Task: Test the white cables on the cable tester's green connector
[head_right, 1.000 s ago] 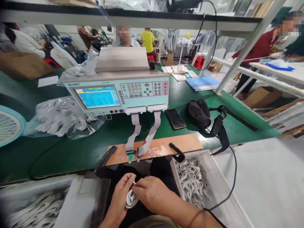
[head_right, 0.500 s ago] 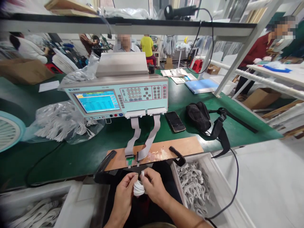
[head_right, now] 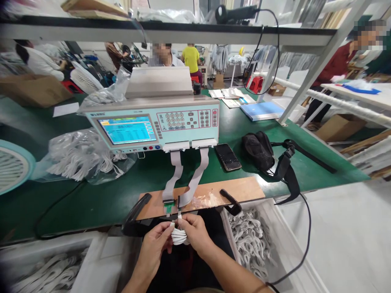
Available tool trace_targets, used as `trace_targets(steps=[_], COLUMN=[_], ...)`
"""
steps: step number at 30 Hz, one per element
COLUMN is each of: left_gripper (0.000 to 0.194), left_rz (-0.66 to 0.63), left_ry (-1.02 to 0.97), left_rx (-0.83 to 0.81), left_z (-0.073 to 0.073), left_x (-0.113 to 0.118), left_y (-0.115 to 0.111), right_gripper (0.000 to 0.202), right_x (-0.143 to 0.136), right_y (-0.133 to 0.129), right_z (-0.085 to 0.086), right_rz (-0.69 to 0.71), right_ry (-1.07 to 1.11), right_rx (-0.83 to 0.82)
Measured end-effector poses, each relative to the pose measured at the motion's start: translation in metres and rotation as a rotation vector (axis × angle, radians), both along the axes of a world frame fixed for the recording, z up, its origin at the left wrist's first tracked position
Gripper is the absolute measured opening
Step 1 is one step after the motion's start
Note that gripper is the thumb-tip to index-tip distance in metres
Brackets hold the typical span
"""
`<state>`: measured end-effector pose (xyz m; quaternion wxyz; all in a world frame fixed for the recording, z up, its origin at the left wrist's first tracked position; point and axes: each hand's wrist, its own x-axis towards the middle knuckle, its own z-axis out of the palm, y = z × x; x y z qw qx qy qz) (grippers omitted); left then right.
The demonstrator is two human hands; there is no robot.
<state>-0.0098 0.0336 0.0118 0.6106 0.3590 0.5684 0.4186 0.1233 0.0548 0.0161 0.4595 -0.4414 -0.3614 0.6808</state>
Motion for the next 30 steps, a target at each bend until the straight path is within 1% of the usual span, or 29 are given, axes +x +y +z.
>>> trace_targets(steps=[2,4,6,8,10,12,16,18,21,24,26,30], left_gripper=[0.03,0.032,0.031,0.031,0.032,0.031,0.03,0.03,0.03,0.029,0.029,0.028], left_rz=[-0.124,-0.226,-0.257,-0.214,-0.145,-0.077,0.007,0.045,0.108,0.147,0.169,0.197], left_ry=[0.107,0.167,0.189,0.224,0.267,0.291,0.264,0.243,0.222,0.199,0.18,0.131], left_rx=[0.052,0.131,0.213,0.275,0.299,0.279,0.237,0.226,0.236,0.252,0.248,0.251], left_z=[0.003,0.007,0.01,0.01,0.008,0.003,-0.007,-0.009,-0.007,-0.005,-0.006,-0.017], left_x=[-0.008,-0.014,-0.017,-0.016,-0.012,-0.009,-0.006,-0.004,-0.001,0.003,0.005,0.008], left_y=[0.004,0.01,0.015,0.017,0.017,0.015,0.011,0.01,0.01,0.009,0.008,0.007], right_gripper=[0.03,0.031,0.031,0.03,0.03,0.031,0.029,0.028,0.029,0.029,0.031,0.032], right_x=[-0.001,-0.004,-0.007,-0.008,-0.007,-0.005,-0.002,-0.003,-0.003,-0.003,-0.003,-0.003], right_y=[0.001,0.002,0.004,0.005,0.005,0.005,0.006,0.006,0.007,0.007,0.006,0.006], right_z=[0.003,0.004,0.004,0.003,0.002,0.003,0.006,0.006,0.006,0.006,0.006,0.007], right_rz=[-0.001,-0.032,-0.065,-0.082,-0.073,-0.05,-0.019,-0.025,-0.028,-0.014,-0.009,-0.02], right_ry=[0.053,0.068,0.076,0.097,0.106,0.091,0.101,0.128,0.139,0.12,0.115,0.103], right_rx=[-0.07,-0.121,-0.145,-0.153,-0.143,-0.12,-0.093,-0.103,-0.106,-0.095,-0.094,-0.083])
